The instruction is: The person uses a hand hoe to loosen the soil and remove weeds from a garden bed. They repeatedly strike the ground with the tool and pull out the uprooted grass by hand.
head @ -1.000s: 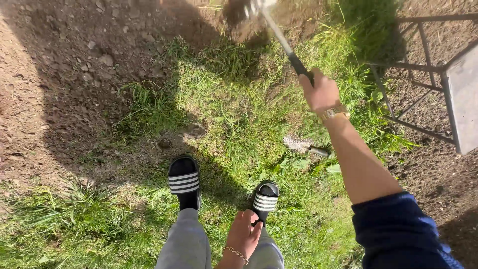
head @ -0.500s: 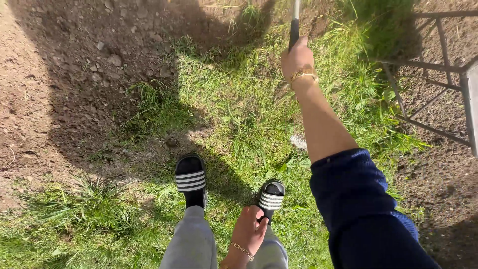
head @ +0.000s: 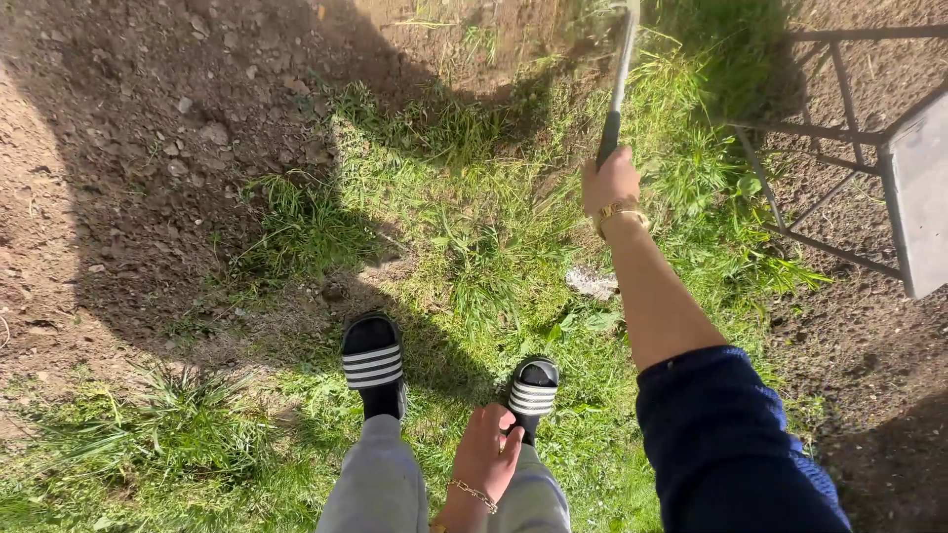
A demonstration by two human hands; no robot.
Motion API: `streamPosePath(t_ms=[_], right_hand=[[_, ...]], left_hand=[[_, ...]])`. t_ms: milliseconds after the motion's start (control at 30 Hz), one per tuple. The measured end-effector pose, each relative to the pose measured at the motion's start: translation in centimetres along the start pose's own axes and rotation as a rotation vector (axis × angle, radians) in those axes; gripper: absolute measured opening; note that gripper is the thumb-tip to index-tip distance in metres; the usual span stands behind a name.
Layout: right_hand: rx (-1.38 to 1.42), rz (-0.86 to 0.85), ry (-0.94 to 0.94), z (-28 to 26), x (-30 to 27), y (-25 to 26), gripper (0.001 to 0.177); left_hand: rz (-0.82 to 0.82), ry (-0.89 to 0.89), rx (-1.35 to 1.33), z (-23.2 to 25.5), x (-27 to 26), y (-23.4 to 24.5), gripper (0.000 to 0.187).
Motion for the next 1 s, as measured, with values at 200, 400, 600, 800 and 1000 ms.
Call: streamPosePath(t_ms=[200,400,600,800,1000], right_hand=[[-0.308,0.434,0.511,-4.3,-0.7,19.4,0.029],[0.102,0.064,-0.006,-4.5,5.8,2.6,0.030],[-0.251,-0.084,0.038,3.1,-4.3,1.2,0.035],[-0.332,0.521,0.686,-0.8,-5.7,13.5,0.026],[0.045,-0.016,0.109,1.8,0.7,-6.1,0.035]], left_hand=[[-0.024,0.069,-0.047,-0.5,-0.4,-0.5,0.019],[0.002,0.134,-0.004,-1.1,-0.9,1.0,0.023],[-0.063,0.160,0.014,-1.5,0.1,1.0,0.027],[-0.021,0.152,0.087,-2.0,-0.6,0.6,0.021],[-0.061,0.242,-0.005,-1.1,-0.4,1.0,0.026]])
Point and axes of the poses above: each hand's wrist, its own x-axis towards the middle knuckle, its own y-axis out of the back of the hand, z = x × y, the point moved 10 cm from there along x, towards the middle knuckle, and after that the axes turned 12 degrees about -z, right-handed, at the moved point
